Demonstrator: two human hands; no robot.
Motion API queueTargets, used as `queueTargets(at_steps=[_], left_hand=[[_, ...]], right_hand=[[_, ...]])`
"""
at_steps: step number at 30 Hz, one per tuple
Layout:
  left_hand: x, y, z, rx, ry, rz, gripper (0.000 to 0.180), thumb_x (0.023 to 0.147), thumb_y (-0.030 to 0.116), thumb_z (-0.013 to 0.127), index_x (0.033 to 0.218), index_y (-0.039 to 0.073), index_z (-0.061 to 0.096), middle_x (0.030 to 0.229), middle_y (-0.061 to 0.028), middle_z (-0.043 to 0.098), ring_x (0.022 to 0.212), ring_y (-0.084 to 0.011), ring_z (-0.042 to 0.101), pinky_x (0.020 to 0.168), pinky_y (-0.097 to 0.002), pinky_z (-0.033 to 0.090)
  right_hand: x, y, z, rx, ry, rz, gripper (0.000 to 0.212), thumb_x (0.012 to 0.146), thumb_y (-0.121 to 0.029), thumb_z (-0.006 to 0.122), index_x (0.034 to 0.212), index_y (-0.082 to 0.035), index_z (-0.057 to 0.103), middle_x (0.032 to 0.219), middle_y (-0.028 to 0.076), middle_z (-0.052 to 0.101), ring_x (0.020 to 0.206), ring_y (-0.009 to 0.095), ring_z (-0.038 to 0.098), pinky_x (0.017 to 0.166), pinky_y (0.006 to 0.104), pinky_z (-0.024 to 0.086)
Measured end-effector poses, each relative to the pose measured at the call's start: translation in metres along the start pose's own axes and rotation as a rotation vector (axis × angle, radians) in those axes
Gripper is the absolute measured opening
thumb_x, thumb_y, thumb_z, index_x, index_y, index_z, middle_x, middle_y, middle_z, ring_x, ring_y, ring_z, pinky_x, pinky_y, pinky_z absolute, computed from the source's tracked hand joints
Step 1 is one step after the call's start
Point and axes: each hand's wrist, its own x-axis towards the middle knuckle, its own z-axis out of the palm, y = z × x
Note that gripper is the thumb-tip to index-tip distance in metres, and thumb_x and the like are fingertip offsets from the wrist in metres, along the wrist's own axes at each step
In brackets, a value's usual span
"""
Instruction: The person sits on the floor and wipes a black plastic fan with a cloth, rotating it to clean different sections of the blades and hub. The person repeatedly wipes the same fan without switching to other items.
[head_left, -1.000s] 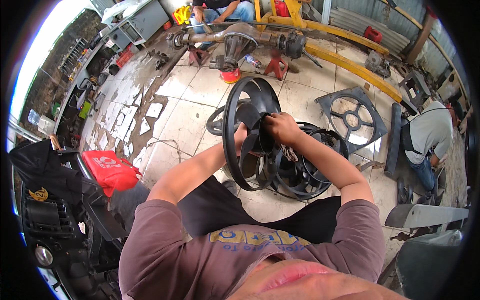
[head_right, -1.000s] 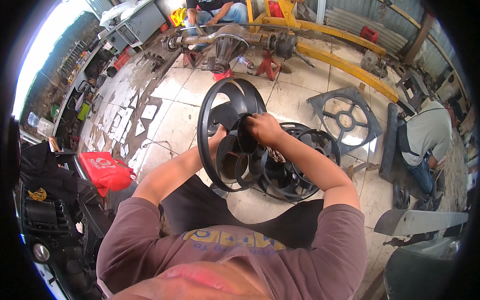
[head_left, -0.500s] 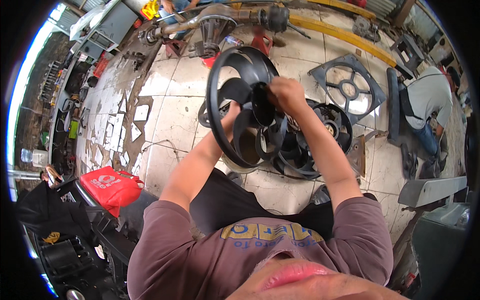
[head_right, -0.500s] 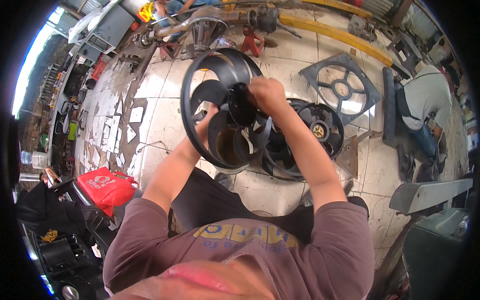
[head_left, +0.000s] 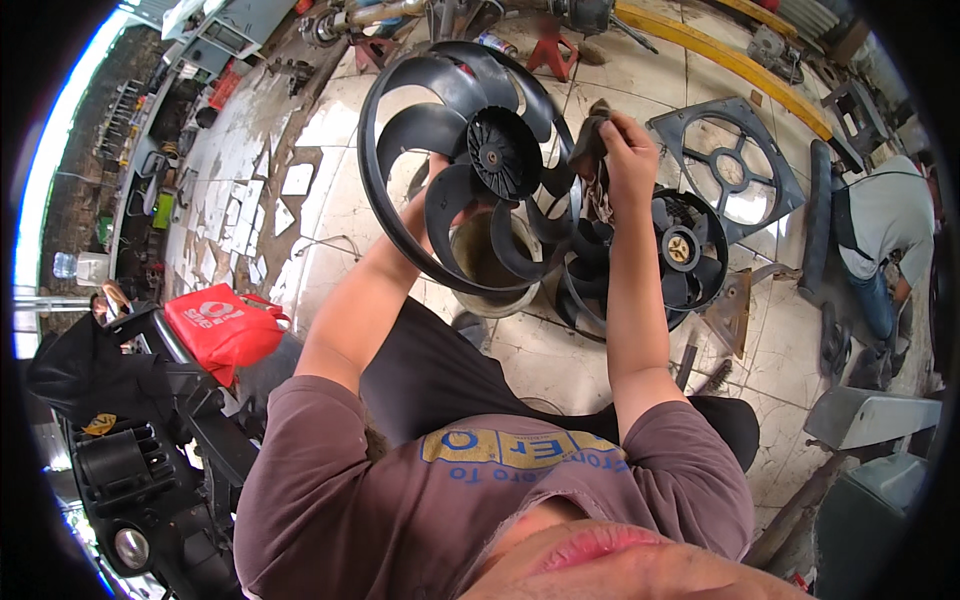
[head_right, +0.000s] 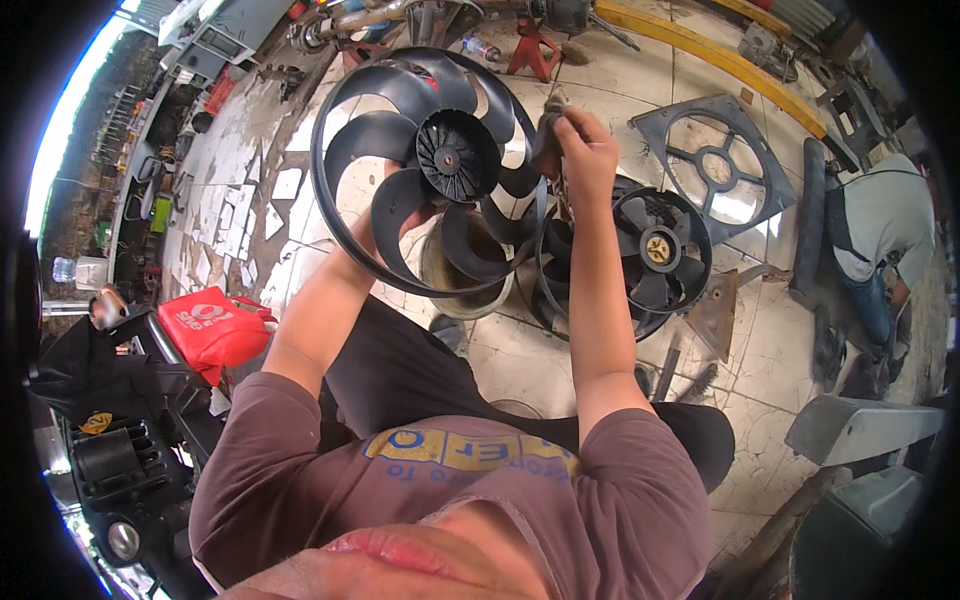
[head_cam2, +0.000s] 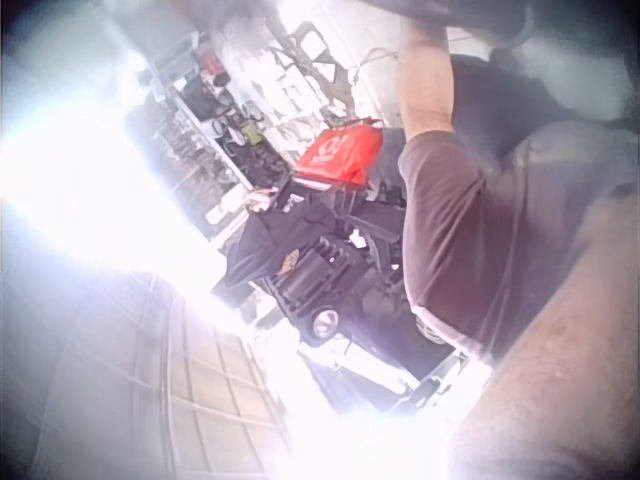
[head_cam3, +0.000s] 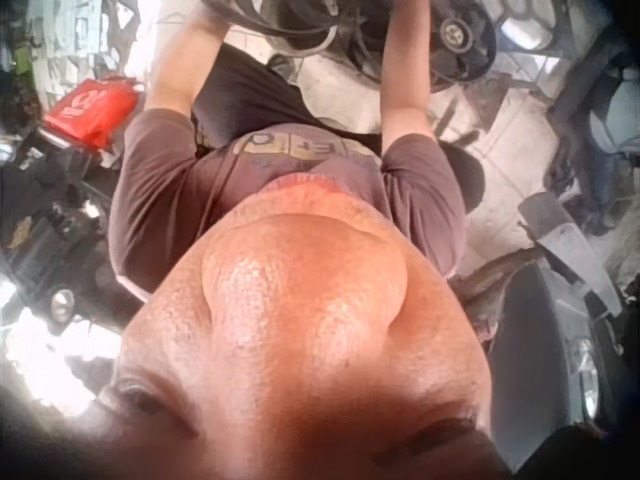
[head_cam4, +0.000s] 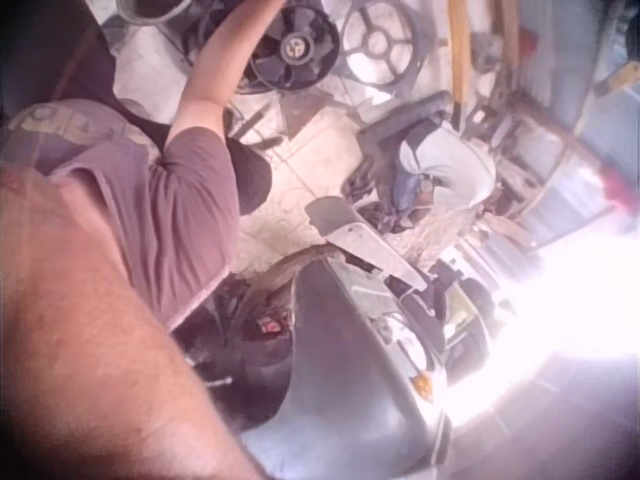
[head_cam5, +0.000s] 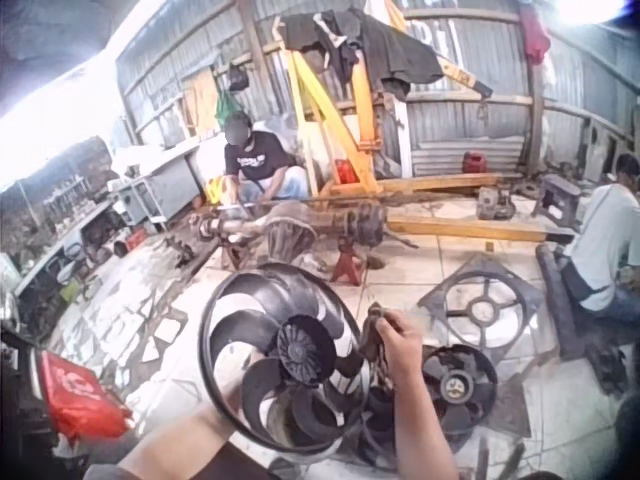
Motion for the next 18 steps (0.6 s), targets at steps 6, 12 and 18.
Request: queueTargets(at_steps=[6,12,18], left_hand=[[0.003,-0.007,-0.003,-0.076,-0.053,-0.048,0.058,0.103,0.055,0.052,0.147,0.019,0.041,0.122,-0.0124,0.068,0.095,-0.0331,0.075,0.072,-0.0585,0.064],[0.007,-0.032,0.006,0.509,0.376,0.070,0.057,0.104,0.058,0.048,0.148,0.023,0.041,0.120,-0.0102,0.071,0.095,-0.0337,0.076,0.073,-0.0617,0.064],[0.011,-0.020,-0.009,0.286,0.349,-0.208,0.055,0.105,0.059,0.044,0.150,0.026,0.041,0.128,-0.0098,0.066,0.099,-0.0353,0.074,0.072,-0.0649,0.063]], right_hand=[[-0.011,0.031,0.026,-0.255,-0.262,-0.157,0.013,0.093,-0.003,0.073,0.105,0.001,0.076,0.094,0.003,0.073,0.084,0.011,0.066,0.076,0.0269,0.053],[-0.031,0.028,0.047,-0.970,-0.377,-0.667,0.016,0.080,-0.011,0.077,0.095,-0.016,0.080,0.090,0.003,0.071,0.088,0.028,0.065,0.076,0.0382,0.053],[-0.039,0.032,0.044,-1.255,-0.448,-0.594,0.018,0.084,-0.018,0.066,0.093,-0.023,0.081,0.089,-0.001,0.068,0.091,0.026,0.062,0.073,0.0413,0.049]])
